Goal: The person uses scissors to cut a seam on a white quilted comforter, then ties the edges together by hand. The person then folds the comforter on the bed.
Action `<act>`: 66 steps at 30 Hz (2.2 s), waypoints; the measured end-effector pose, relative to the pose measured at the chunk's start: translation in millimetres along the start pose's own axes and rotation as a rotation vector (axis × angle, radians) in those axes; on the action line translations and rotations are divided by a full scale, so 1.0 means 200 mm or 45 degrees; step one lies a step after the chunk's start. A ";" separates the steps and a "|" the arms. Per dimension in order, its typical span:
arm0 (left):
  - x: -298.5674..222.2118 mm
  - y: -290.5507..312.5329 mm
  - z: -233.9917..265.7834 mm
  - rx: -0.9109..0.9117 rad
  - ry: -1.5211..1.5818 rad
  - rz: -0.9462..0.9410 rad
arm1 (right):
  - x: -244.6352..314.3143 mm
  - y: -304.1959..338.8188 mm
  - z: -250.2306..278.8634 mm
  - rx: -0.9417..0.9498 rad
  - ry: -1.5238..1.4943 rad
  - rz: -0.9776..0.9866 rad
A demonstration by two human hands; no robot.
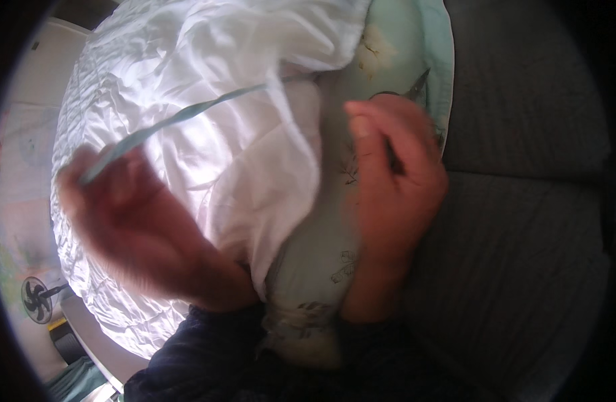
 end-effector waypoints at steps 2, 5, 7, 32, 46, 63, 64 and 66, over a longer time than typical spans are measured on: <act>0.09 0.00 -0.02 -0.075 0.186 0.053 | -0.08 0.02 0.01 0.017 -0.088 -0.198; 0.07 -0.01 0.05 -0.174 0.421 0.049 | -0.06 0.00 -0.02 0.106 -0.036 -0.158; 0.02 -0.02 0.08 -0.145 0.473 -0.023 | -0.04 -0.02 -0.01 0.125 0.014 -0.147; 0.17 -0.29 0.23 -0.399 0.289 0.124 | -0.12 -0.31 -0.43 0.351 -0.326 0.297; 0.43 -0.34 -0.45 0.382 -0.575 0.437 | -0.15 -0.34 -0.20 0.047 -0.827 -0.107; 0.21 -0.44 0.23 0.518 -2.137 -0.130 | -0.22 -0.34 -0.28 0.165 -1.237 -0.410; 0.17 -0.48 0.24 0.522 -2.162 -0.183 | -0.22 -0.35 -0.27 0.176 -1.265 -0.358; 0.22 -0.52 0.35 0.489 -2.180 -0.086 | -0.19 -0.35 -0.28 0.149 -1.285 -0.343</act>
Point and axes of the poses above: each hand's wrist, its own y-axis away from the middle knuckle, its own z-axis out of the back of the hand, x = y × z, the point moved 9 cm from there along -y, towards the middle knuckle, and after that the axes turned 12 degrees about y, right-handed, at the moved point
